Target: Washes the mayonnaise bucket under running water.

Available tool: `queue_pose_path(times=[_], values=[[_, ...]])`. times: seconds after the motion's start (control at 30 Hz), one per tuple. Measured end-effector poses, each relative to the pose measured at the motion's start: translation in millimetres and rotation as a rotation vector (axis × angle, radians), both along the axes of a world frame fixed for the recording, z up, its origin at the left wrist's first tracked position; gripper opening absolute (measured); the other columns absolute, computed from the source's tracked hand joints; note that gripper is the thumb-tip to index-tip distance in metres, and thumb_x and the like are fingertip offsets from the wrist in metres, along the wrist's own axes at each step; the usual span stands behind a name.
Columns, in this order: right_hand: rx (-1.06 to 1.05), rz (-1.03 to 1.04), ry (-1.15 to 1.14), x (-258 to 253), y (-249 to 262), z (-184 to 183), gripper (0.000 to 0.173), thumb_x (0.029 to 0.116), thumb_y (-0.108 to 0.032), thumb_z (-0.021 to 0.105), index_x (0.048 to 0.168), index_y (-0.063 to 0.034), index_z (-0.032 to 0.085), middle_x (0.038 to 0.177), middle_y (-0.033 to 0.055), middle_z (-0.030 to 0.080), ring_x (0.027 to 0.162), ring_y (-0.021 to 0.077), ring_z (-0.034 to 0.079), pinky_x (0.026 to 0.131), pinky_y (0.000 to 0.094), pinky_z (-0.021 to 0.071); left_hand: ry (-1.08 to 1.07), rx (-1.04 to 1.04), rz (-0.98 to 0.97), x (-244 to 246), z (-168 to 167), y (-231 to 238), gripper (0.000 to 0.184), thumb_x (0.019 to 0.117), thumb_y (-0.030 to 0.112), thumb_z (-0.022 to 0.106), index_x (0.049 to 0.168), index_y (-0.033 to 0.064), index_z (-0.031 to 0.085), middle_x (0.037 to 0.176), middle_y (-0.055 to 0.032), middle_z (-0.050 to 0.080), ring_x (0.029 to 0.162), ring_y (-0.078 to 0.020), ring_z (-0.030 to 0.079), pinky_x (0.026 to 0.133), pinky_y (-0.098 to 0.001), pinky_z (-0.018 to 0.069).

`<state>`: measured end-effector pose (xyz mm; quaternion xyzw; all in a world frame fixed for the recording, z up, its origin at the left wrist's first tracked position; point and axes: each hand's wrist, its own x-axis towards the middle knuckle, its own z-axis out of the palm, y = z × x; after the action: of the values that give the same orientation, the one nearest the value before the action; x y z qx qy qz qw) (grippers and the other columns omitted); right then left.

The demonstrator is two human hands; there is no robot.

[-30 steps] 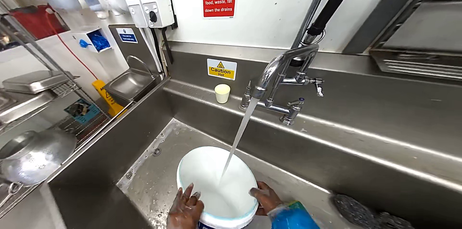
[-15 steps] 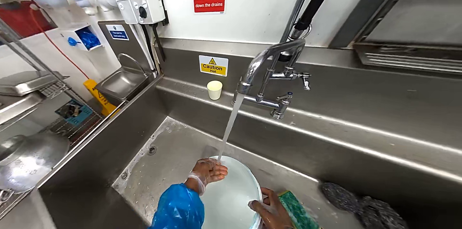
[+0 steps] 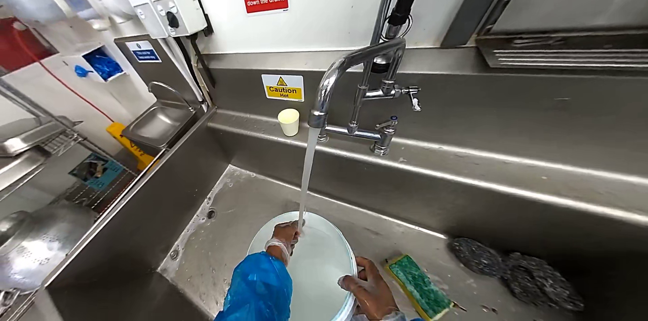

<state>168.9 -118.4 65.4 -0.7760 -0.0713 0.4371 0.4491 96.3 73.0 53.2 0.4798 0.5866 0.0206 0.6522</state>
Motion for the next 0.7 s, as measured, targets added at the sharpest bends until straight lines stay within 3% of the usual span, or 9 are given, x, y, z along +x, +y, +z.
queue_pose_path(times=[0.07, 0.13, 0.2, 0.3, 0.4, 0.47, 0.57, 0.63, 0.7], values=[[0.010, -0.007, -0.003, -1.3, 0.0, 0.8, 0.067, 0.0836, -0.002, 0.075, 0.143, -0.0006, 0.044, 0.099, 0.0175, 0.063, 0.077, 0.0260, 0.067, 0.061, 0.0418, 0.0572, -0.050, -0.026, -0.077, -0.7, -1.9, -1.0, 0.021, 0.1076, 0.023, 0.053, 0.110, 0.0035, 0.062, 0.073, 0.0008, 0.048, 0.055, -0.0076, 0.041, 0.049, -0.0227, 0.0354], [0.028, -0.025, -0.004, -1.8, 0.5, 1.2, 0.065, 0.0836, -0.001, 0.074, 0.142, 0.0007, 0.045, 0.100, 0.0182, 0.062, 0.078, 0.0260, 0.066, 0.062, 0.0417, 0.0569, -0.177, -0.115, -0.105, -4.6, -0.1, -0.5, 0.033, 0.1120, 0.020, 0.039, 0.134, 0.0011, 0.055, 0.111, -0.0106, 0.064, 0.090, -0.0167, 0.061, 0.077, -0.0328, 0.0501], [0.035, -0.043, -0.001, -3.3, 0.1, 1.7, 0.064, 0.0840, -0.001, 0.073, 0.141, 0.0010, 0.045, 0.102, 0.0188, 0.062, 0.079, 0.0260, 0.066, 0.063, 0.0412, 0.0565, -0.316, -0.162, -0.107, -9.6, 2.8, -1.4, 0.041, 0.1141, 0.022, 0.028, 0.144, 0.0007, 0.047, 0.137, -0.0157, 0.060, 0.118, -0.0225, 0.062, 0.096, -0.0386, 0.0508], [0.041, -0.041, 0.020, -5.1, -0.4, 1.0, 0.064, 0.0848, 0.000, 0.073, 0.142, 0.0009, 0.044, 0.103, 0.0196, 0.061, 0.079, 0.0268, 0.066, 0.062, 0.0414, 0.0570, -0.427, -0.182, 0.090, -8.6, 8.4, 2.2, 0.041, 0.1140, 0.023, 0.029, 0.141, -0.0002, 0.049, 0.134, -0.0146, 0.059, 0.111, -0.0186, 0.061, 0.093, -0.0314, 0.0492], [0.065, -0.090, 0.037, -6.7, -2.4, -0.9, 0.063, 0.0839, 0.001, 0.072, 0.141, 0.0020, 0.044, 0.103, 0.0204, 0.061, 0.078, 0.0270, 0.065, 0.062, 0.0413, 0.0565, -0.409, -0.055, -0.025, -24.3, 17.7, 7.8, 0.049, 0.1148, 0.027, 0.024, 0.149, -0.0034, 0.041, 0.151, -0.0186, 0.049, 0.133, -0.0216, 0.053, 0.111, -0.0326, 0.0412], [0.087, -0.136, 0.044, -1.7, -7.1, -3.9, 0.062, 0.0838, 0.001, 0.070, 0.140, 0.0032, 0.044, 0.104, 0.0209, 0.060, 0.079, 0.0269, 0.064, 0.062, 0.0416, 0.0563, -0.298, 0.156, -0.201, -50.4, 25.9, 18.3, 0.044, 0.1132, 0.019, 0.032, 0.149, -0.0042, 0.043, 0.153, -0.0196, 0.049, 0.140, -0.0244, 0.049, 0.116, -0.0362, 0.0387], [0.124, -0.208, 0.088, 9.3, -16.3, -11.8, 0.061, 0.0857, 0.002, 0.064, 0.142, 0.0033, 0.042, 0.111, 0.0231, 0.058, 0.085, 0.0292, 0.062, 0.066, 0.0447, 0.0552, -0.092, 0.478, -0.140, -98.7, 41.9, 35.4, 0.037, 0.1053, 0.006, 0.051, 0.139, -0.0090, 0.053, 0.141, -0.0260, 0.057, 0.131, -0.0316, 0.057, 0.111, -0.0427, 0.0448], [0.121, -0.224, 0.114, 9.1, -14.0, -12.8, 0.060, 0.0876, 0.001, 0.064, 0.143, 0.0020, 0.042, 0.111, 0.0235, 0.058, 0.084, 0.0295, 0.063, 0.064, 0.0442, 0.0550, 0.073, 0.458, -0.145, -130.0, 35.2, 38.4, 0.042, 0.1058, 0.015, 0.055, 0.141, -0.0076, 0.051, 0.140, -0.0266, 0.057, 0.129, -0.0348, 0.057, 0.107, -0.0482, 0.0459], [0.154, -0.201, 0.085, -0.6, -4.3, -12.3, 0.063, 0.0863, 0.001, 0.066, 0.144, 0.0025, 0.042, 0.110, 0.0243, 0.060, 0.082, 0.0304, 0.064, 0.063, 0.0448, 0.0561, 0.158, 0.282, -0.176, -144.7, 23.4, 25.9, 0.052, 0.1086, 0.031, 0.052, 0.146, -0.0049, 0.046, 0.138, -0.0273, 0.057, 0.125, -0.0373, 0.059, 0.103, -0.0528, 0.0488]])
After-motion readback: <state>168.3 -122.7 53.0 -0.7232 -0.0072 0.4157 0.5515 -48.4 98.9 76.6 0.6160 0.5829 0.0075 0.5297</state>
